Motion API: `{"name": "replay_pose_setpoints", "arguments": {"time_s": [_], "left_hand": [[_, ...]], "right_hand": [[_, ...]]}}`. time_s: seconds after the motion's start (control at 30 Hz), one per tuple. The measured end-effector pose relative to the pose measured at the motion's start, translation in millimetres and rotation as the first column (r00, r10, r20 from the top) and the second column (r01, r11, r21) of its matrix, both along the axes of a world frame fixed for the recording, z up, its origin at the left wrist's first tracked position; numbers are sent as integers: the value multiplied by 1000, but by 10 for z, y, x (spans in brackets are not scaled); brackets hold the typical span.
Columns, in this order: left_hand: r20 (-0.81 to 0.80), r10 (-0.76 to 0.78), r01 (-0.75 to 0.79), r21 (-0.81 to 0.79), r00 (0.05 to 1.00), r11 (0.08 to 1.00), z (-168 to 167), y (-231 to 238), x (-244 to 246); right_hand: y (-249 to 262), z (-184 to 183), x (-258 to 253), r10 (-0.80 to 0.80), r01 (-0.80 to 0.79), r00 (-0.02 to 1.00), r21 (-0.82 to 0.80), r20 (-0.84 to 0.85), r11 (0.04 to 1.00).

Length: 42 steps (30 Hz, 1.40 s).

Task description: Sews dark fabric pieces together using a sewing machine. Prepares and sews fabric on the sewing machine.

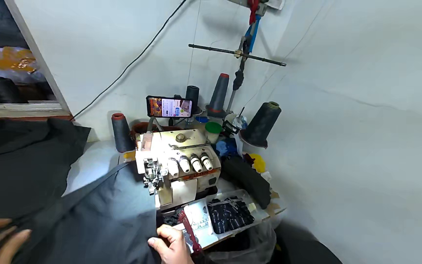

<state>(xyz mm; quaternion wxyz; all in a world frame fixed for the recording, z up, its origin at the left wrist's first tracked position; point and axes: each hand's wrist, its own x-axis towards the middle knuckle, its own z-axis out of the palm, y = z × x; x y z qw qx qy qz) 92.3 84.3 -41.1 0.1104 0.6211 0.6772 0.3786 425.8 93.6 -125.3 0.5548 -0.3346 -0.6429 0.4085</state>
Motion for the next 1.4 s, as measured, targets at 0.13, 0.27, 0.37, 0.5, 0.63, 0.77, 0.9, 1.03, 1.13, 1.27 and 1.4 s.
{"name": "replay_pose_setpoints", "arguments": {"time_s": [0.13, 0.27, 0.37, 0.5, 0.63, 0.77, 0.9, 1.03, 1.13, 1.27, 1.4], "left_hand": [[-120, -116, 113, -31, 986, 993, -579, -11, 219], [-256, -52, 38, -56, 965, 998, -826, -7, 328], [-243, -42, 30, -55, 969, 998, -819, 8, 327], [-253, -28, 15, -51, 967, 999, -830, 3, 328], [-254, -27, 20, -32, 967, 999, -807, -9, 347], [-232, -13, 8, -22, 973, 1000, -822, -8, 352], [-223, -18, 13, -21, 975, 1000, -815, -6, 347], [-219, -22, 16, -27, 975, 1000, -816, 0, 348], [-223, -19, 13, -30, 975, 999, -800, -10, 361], [-230, -10, 6, -16, 973, 1000, -821, -7, 354], [-245, -12, 14, 7, 969, 1000, -867, 7, 326]], "right_hand": [[-142, 320, 623, -284, 263, 909, 110, 304, 959], [-104, 715, 1586, -296, 488, 596, -44, 746, 872], [-46, 829, 1884, -152, 509, 492, -142, 857, 849], [93, 707, 1893, -83, 386, 561, -172, 824, 906], [255, 657, 1701, 23, 394, 468, -232, 883, 890], [281, 657, 1644, 1, 416, 476, -226, 879, 881], [252, 632, 1820, -139, 450, 608, -195, 781, 871], [251, 563, 2028, -229, 391, 775, -162, 589, 906], [219, 661, 2043, -244, 474, 697, -178, 675, 862], [215, 661, 2061, -232, 481, 733, -245, 640, 842], [173, 707, 2038, -263, 502, 742, -251, 616, 827]]}}
